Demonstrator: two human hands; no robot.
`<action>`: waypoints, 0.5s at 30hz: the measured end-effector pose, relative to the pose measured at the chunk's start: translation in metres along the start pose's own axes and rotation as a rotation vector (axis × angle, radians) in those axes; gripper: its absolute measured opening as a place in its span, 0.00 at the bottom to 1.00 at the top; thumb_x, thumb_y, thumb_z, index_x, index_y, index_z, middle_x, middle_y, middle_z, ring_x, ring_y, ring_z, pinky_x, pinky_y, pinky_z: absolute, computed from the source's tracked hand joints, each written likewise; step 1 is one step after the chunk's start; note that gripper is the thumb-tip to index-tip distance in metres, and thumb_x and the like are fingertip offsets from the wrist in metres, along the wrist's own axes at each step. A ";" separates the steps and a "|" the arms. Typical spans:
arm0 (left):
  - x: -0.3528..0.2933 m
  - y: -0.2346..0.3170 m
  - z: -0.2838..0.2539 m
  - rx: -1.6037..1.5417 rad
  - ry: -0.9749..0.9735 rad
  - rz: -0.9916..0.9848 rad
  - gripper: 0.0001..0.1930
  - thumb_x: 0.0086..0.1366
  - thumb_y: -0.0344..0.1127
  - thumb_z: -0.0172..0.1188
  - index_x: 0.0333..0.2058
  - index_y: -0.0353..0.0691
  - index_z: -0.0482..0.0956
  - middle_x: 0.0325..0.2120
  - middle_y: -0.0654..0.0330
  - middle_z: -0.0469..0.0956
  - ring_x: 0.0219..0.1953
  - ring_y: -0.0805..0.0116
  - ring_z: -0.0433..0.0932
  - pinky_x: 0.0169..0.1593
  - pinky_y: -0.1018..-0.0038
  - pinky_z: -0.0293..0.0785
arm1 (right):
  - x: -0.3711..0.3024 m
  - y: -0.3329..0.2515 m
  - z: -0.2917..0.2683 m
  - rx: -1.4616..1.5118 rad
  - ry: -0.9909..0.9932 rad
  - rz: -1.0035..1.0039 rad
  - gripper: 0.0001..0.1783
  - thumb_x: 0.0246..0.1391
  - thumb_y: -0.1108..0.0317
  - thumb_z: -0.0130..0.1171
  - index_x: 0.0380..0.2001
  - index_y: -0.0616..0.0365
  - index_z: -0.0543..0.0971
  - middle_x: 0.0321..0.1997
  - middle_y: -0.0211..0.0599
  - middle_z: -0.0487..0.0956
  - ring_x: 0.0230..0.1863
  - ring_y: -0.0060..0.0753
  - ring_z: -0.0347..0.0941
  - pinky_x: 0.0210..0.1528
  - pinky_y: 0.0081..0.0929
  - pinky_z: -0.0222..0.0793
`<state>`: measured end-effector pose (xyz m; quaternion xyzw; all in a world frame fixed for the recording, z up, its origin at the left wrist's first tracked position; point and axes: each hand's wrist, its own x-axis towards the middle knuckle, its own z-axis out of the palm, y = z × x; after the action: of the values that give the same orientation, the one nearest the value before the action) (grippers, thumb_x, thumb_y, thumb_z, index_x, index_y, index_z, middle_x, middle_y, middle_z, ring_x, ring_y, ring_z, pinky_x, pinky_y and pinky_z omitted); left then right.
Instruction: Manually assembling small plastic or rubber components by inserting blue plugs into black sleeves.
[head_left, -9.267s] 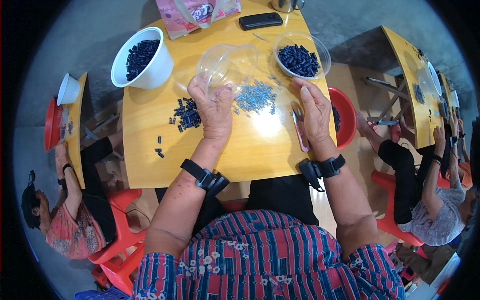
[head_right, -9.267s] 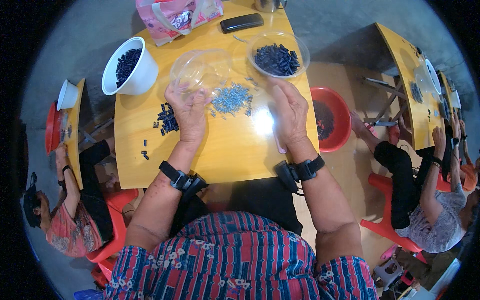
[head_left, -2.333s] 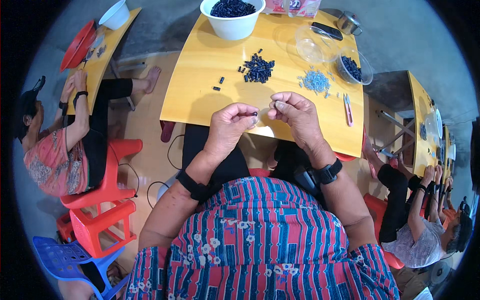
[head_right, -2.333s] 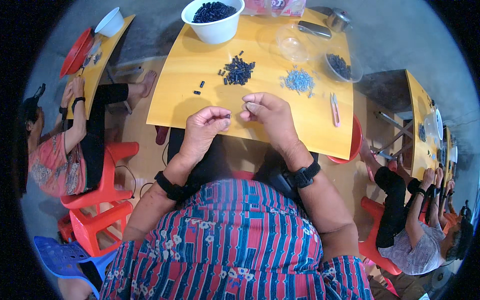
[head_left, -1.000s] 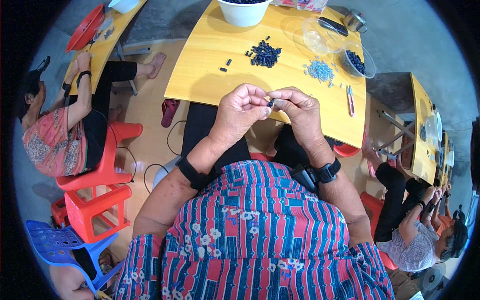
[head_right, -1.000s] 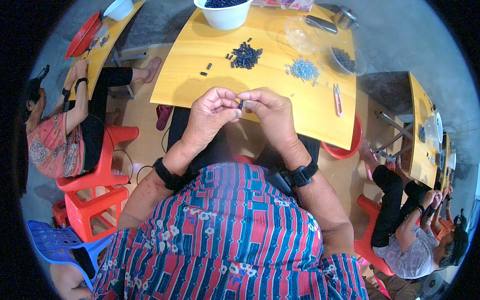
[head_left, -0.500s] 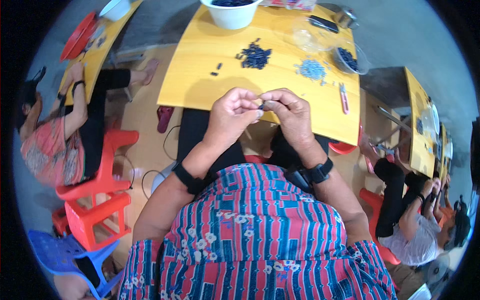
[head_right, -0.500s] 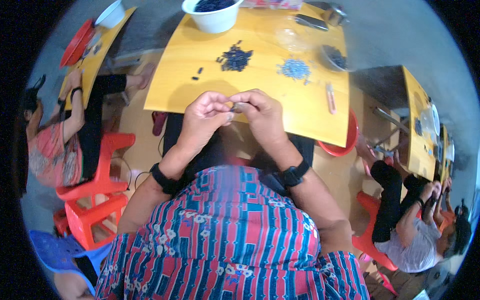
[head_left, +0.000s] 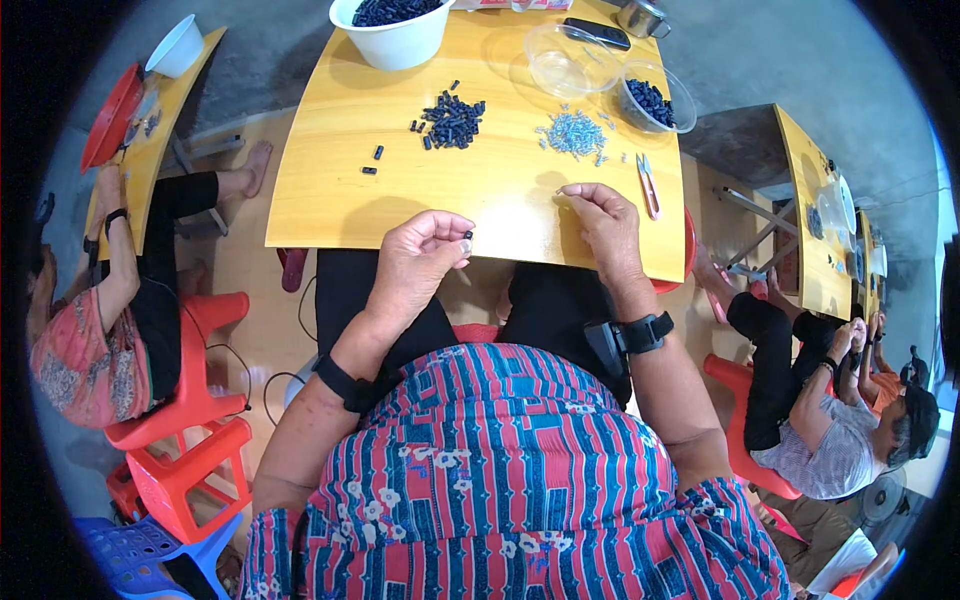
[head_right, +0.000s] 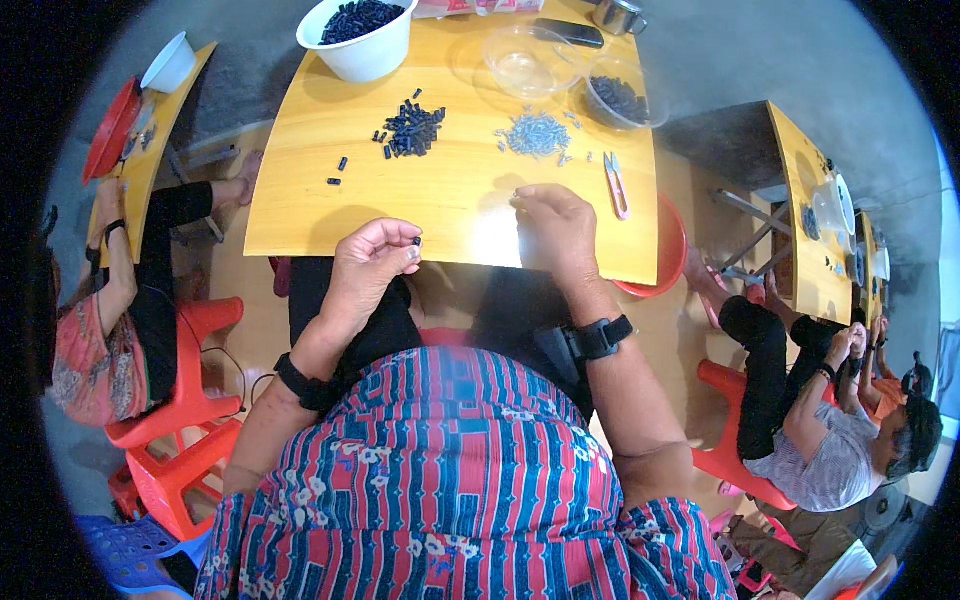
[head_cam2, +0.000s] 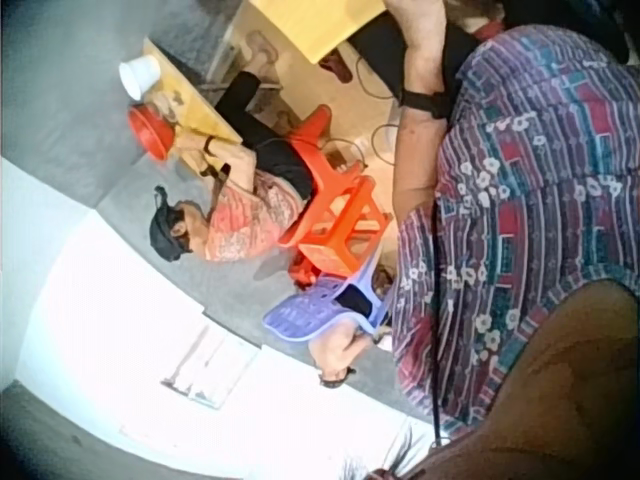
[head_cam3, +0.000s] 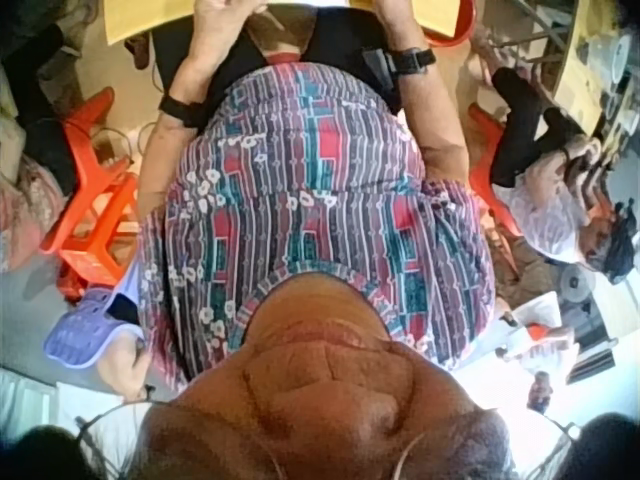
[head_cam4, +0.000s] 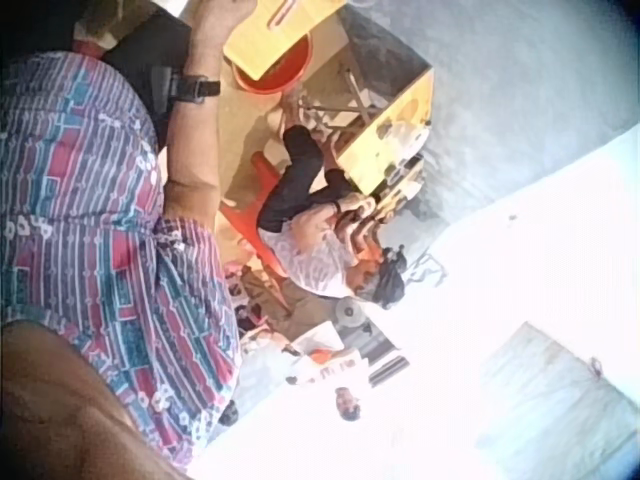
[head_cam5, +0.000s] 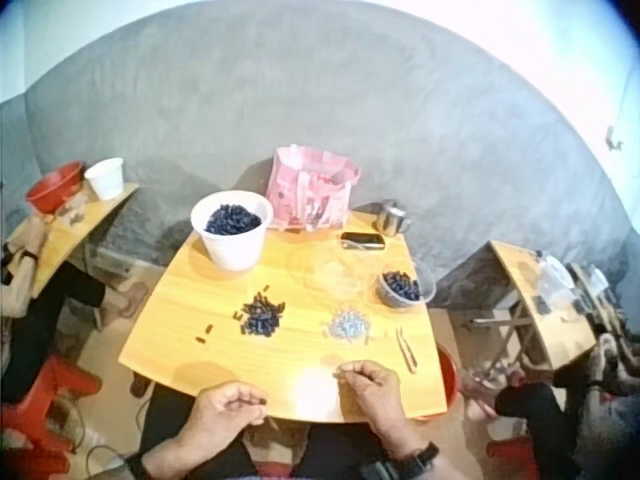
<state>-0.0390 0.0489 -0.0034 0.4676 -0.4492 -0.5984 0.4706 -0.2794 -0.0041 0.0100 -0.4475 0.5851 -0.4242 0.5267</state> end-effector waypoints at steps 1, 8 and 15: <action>0.001 -0.001 0.000 0.010 -0.015 0.000 0.09 0.63 0.24 0.59 0.42 0.33 0.78 0.31 0.64 0.77 0.32 0.79 0.75 0.38 0.82 0.75 | 0.001 0.000 0.001 -0.255 0.087 -0.121 0.10 0.56 0.69 0.53 0.32 0.63 0.82 0.29 0.38 0.81 0.31 0.31 0.76 0.35 0.28 0.73; 0.007 -0.006 0.000 0.041 -0.035 -0.018 0.09 0.63 0.24 0.59 0.42 0.33 0.78 0.31 0.64 0.77 0.32 0.79 0.76 0.39 0.81 0.76 | 0.021 0.009 -0.011 -0.759 0.101 -0.504 0.08 0.49 0.71 0.56 0.31 0.55 0.83 0.31 0.46 0.79 0.35 0.48 0.77 0.40 0.36 0.73; 0.008 -0.002 0.002 0.026 -0.044 -0.040 0.09 0.62 0.24 0.59 0.42 0.33 0.78 0.32 0.64 0.78 0.33 0.79 0.76 0.39 0.81 0.75 | 0.020 0.008 -0.011 -0.810 0.055 -0.653 0.07 0.48 0.75 0.62 0.32 0.58 0.84 0.22 0.38 0.73 0.25 0.35 0.71 0.29 0.28 0.67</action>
<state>-0.0422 0.0416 -0.0064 0.4692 -0.4576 -0.6120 0.4426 -0.2923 -0.0214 -0.0013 -0.7634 0.5459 -0.3174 0.1360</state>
